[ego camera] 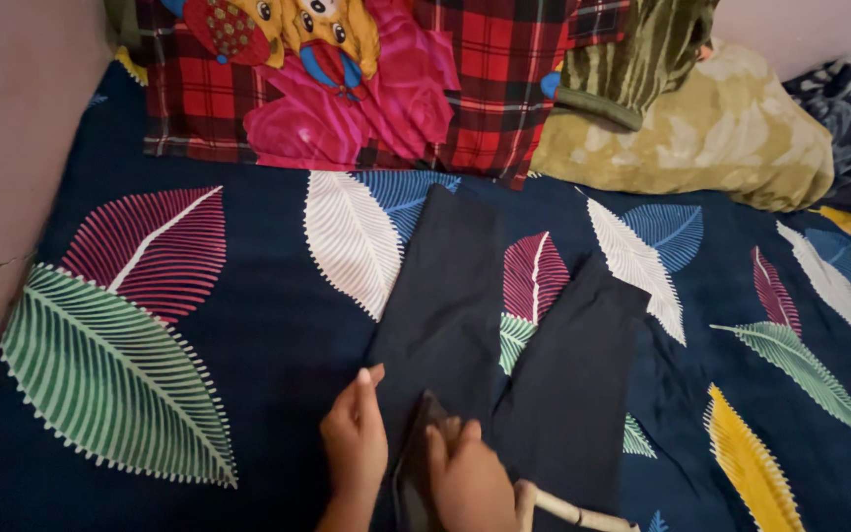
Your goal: The person irons a pair of dark trousers laid flat on a bed. They use a traditional charcoal iron, moving it back and forth along the legs while holding the fabric with the other hand. The trousers remain on the bed throughout the clip.
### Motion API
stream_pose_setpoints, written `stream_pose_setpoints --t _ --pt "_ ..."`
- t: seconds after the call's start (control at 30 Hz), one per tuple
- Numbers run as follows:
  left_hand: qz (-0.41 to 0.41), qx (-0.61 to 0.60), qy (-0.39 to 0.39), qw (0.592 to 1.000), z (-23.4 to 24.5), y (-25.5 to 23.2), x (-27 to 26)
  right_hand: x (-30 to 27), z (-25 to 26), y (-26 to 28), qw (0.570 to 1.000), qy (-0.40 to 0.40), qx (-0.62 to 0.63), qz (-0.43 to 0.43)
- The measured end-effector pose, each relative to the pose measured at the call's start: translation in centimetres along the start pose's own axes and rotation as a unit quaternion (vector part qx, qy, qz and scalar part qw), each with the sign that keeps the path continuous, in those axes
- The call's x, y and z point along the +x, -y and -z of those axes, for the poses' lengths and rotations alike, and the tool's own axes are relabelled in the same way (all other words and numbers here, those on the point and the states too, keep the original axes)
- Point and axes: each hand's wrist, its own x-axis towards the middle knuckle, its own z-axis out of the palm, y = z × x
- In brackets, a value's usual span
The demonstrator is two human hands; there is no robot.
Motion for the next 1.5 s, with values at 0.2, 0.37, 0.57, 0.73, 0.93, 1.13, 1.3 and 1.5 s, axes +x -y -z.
stream_pose_setpoints --t 0.2,0.37,0.57,0.73,0.93,1.13,1.3,1.5 --pt "-0.013 -0.088 -0.026 0.996 0.8 -1.6 3.8 0.5 0.9 2.0 0.998 -0.018 0.055 0.027" --pt "-0.023 -0.032 0.026 0.999 1.2 -3.5 5.8 6.0 1.3 6.1 0.993 -0.077 0.069 0.065" --pt "-0.077 0.041 0.134 0.987 1.0 -6.1 6.2 11.2 2.0 8.7 0.986 -0.101 0.096 0.087" --pt "-0.176 0.023 0.16 0.971 0.7 -7.6 6.9 9.0 1.7 8.4 0.992 -0.063 0.091 0.053" --pt "-0.236 0.086 0.153 0.956 0.9 -7.6 6.9 1.2 -2.1 4.2 0.996 0.012 0.041 0.073" --pt "-0.248 0.09 0.128 0.956 1.2 -7.8 7.5 -0.9 -2.9 4.3 0.996 0.042 -0.002 0.079" --pt "-0.255 0.081 0.128 0.955 1.4 -8.3 7.7 1.4 -1.3 7.2 0.993 -0.013 0.058 0.099" --pt "-0.261 0.078 0.134 0.953 1.4 -9.1 7.6 5.5 2.0 10.5 0.995 -0.032 0.06 0.074"
